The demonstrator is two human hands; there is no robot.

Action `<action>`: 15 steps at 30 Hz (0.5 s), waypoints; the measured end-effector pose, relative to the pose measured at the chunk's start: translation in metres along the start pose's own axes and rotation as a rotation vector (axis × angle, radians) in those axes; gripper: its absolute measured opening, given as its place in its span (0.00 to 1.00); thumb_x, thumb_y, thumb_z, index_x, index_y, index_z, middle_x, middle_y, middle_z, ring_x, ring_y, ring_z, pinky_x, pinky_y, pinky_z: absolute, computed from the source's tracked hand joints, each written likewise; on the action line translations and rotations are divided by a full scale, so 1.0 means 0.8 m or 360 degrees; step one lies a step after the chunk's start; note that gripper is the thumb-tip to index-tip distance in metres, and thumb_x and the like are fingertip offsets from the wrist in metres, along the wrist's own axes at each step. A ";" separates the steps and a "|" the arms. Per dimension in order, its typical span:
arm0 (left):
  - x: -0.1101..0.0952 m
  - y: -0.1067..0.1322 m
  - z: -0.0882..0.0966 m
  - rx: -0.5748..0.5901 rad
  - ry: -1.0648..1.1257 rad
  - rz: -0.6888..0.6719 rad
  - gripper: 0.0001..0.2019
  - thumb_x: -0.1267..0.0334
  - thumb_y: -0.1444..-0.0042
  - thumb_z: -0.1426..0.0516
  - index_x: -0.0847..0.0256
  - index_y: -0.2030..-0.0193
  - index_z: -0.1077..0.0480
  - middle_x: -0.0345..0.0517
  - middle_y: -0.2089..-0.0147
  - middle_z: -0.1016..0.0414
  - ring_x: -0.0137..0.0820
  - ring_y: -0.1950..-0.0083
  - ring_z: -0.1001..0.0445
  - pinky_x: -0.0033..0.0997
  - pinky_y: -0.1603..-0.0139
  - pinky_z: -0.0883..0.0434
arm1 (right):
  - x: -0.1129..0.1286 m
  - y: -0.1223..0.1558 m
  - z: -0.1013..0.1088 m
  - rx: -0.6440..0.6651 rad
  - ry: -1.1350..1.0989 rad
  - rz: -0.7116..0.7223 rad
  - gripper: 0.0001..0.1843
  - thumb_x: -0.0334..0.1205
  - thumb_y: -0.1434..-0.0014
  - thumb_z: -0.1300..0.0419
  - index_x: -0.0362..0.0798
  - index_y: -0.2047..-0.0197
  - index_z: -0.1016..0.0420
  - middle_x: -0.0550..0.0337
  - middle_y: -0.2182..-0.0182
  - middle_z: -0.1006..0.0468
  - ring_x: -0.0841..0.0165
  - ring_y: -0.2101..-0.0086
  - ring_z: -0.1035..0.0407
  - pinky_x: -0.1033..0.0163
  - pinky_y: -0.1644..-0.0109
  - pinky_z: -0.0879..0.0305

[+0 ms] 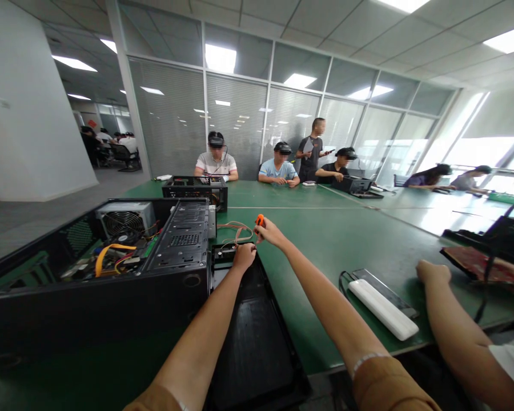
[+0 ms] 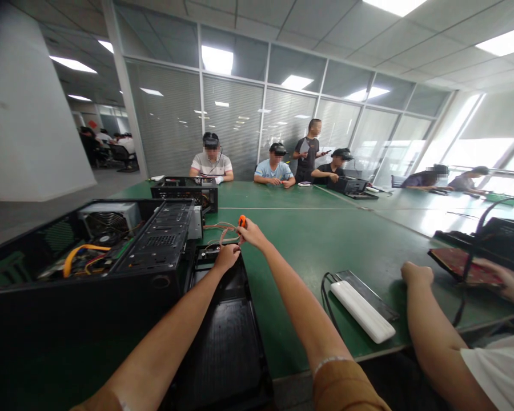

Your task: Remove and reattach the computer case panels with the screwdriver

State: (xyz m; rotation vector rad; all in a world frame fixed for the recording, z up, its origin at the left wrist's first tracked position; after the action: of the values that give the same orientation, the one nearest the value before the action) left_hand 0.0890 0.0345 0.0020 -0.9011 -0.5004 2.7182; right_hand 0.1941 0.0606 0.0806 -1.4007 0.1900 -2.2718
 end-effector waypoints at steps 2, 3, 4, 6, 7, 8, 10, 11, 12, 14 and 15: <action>0.000 0.000 0.000 0.0004 -0.0003 -0.0001 0.09 0.68 0.49 0.48 0.61 0.65 0.27 0.47 0.64 0.24 0.31 0.61 0.28 0.30 0.55 0.35 | 0.002 0.002 0.003 -0.0031 0.0069 0.0025 0.08 0.41 0.46 0.46 0.48 0.65 0.41 0.68 0.77 0.29 0.76 0.83 0.33 0.70 0.78 0.35; 0.000 0.000 0.000 0.0005 -0.0005 0.0002 0.09 0.68 0.49 0.48 0.61 0.65 0.27 0.47 0.64 0.24 0.32 0.61 0.28 0.29 0.56 0.35 | 0.003 0.003 0.004 -0.0053 0.0107 0.0034 0.09 0.42 0.47 0.45 0.48 0.66 0.42 0.68 0.78 0.29 0.75 0.83 0.33 0.70 0.79 0.35; -0.001 0.000 0.001 0.0006 -0.0008 0.0005 0.09 0.68 0.49 0.49 0.61 0.66 0.27 0.47 0.64 0.24 0.32 0.61 0.28 0.29 0.56 0.35 | 0.004 0.005 0.006 -0.0083 0.0146 0.0034 0.10 0.43 0.48 0.44 0.48 0.67 0.42 0.68 0.78 0.30 0.75 0.83 0.33 0.70 0.79 0.36; -0.002 0.000 0.001 0.0008 -0.0014 0.0014 0.09 0.68 0.49 0.49 0.61 0.66 0.27 0.47 0.64 0.24 0.32 0.61 0.28 0.29 0.56 0.35 | 0.006 0.007 0.006 -0.0113 0.0197 0.0000 0.14 0.45 0.49 0.42 0.49 0.69 0.44 0.69 0.80 0.31 0.74 0.85 0.34 0.70 0.81 0.37; -0.002 0.001 0.002 0.0011 -0.0018 0.0018 0.10 0.68 0.49 0.49 0.61 0.66 0.27 0.47 0.64 0.24 0.31 0.60 0.28 0.29 0.56 0.35 | 0.006 0.008 0.006 -0.0116 0.0209 -0.0027 0.15 0.46 0.50 0.42 0.49 0.69 0.44 0.70 0.81 0.32 0.74 0.85 0.34 0.70 0.82 0.38; -0.004 0.001 0.003 0.0015 -0.0024 0.0023 0.10 0.69 0.50 0.49 0.61 0.66 0.27 0.47 0.63 0.24 0.31 0.60 0.28 0.29 0.56 0.35 | 0.007 0.008 0.006 -0.0123 0.0214 -0.0052 0.15 0.47 0.50 0.41 0.49 0.69 0.45 0.70 0.82 0.32 0.73 0.86 0.34 0.70 0.83 0.38; -0.006 0.002 0.005 0.0026 -0.0039 0.0038 0.10 0.69 0.50 0.48 0.61 0.65 0.27 0.47 0.63 0.24 0.31 0.60 0.28 0.29 0.55 0.35 | 0.007 0.008 0.005 -0.0131 0.0198 -0.0082 0.15 0.46 0.50 0.41 0.49 0.68 0.45 0.70 0.82 0.31 0.74 0.86 0.35 0.70 0.83 0.38; -0.007 0.002 0.006 0.0032 -0.0047 0.0048 0.10 0.69 0.50 0.48 0.62 0.65 0.27 0.47 0.63 0.24 0.31 0.60 0.28 0.29 0.55 0.35 | 0.007 0.008 0.004 -0.0119 0.0172 -0.0085 0.15 0.45 0.50 0.41 0.49 0.67 0.45 0.69 0.80 0.30 0.74 0.85 0.34 0.70 0.82 0.38; -0.008 0.003 0.007 0.0039 -0.0056 0.0059 0.10 0.69 0.50 0.48 0.62 0.64 0.26 0.47 0.63 0.24 0.31 0.59 0.28 0.29 0.54 0.35 | 0.006 0.007 0.003 -0.0090 0.0137 -0.0081 0.14 0.43 0.50 0.41 0.49 0.66 0.44 0.68 0.78 0.28 0.75 0.85 0.34 0.70 0.81 0.37; -0.010 0.004 0.009 0.0055 -0.0074 0.0080 0.10 0.69 0.50 0.48 0.61 0.64 0.26 0.47 0.63 0.24 0.31 0.59 0.28 0.29 0.54 0.36 | 0.004 0.005 0.000 -0.0005 0.0081 -0.0061 0.12 0.41 0.48 0.43 0.49 0.64 0.43 0.67 0.74 0.26 0.75 0.83 0.33 0.70 0.79 0.35; -0.011 0.004 0.009 0.0062 -0.0082 0.0088 0.10 0.69 0.50 0.48 0.61 0.63 0.26 0.47 0.63 0.24 0.31 0.58 0.28 0.29 0.54 0.36 | 0.003 0.004 0.000 0.0033 0.0078 -0.0044 0.11 0.40 0.48 0.44 0.48 0.64 0.42 0.66 0.73 0.26 0.76 0.83 0.33 0.69 0.77 0.35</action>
State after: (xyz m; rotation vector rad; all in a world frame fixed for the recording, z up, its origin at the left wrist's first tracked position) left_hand 0.0909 0.0267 0.0107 -0.8490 -0.4370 2.7972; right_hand 0.1941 0.0570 0.0812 -1.3458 0.1633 -2.3255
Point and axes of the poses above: each hand's wrist, its own y-axis away from the middle knuckle, its own z-axis out of the back of the hand, x = y × z, the point moved 4 cm from there along -y, towards the middle knuckle
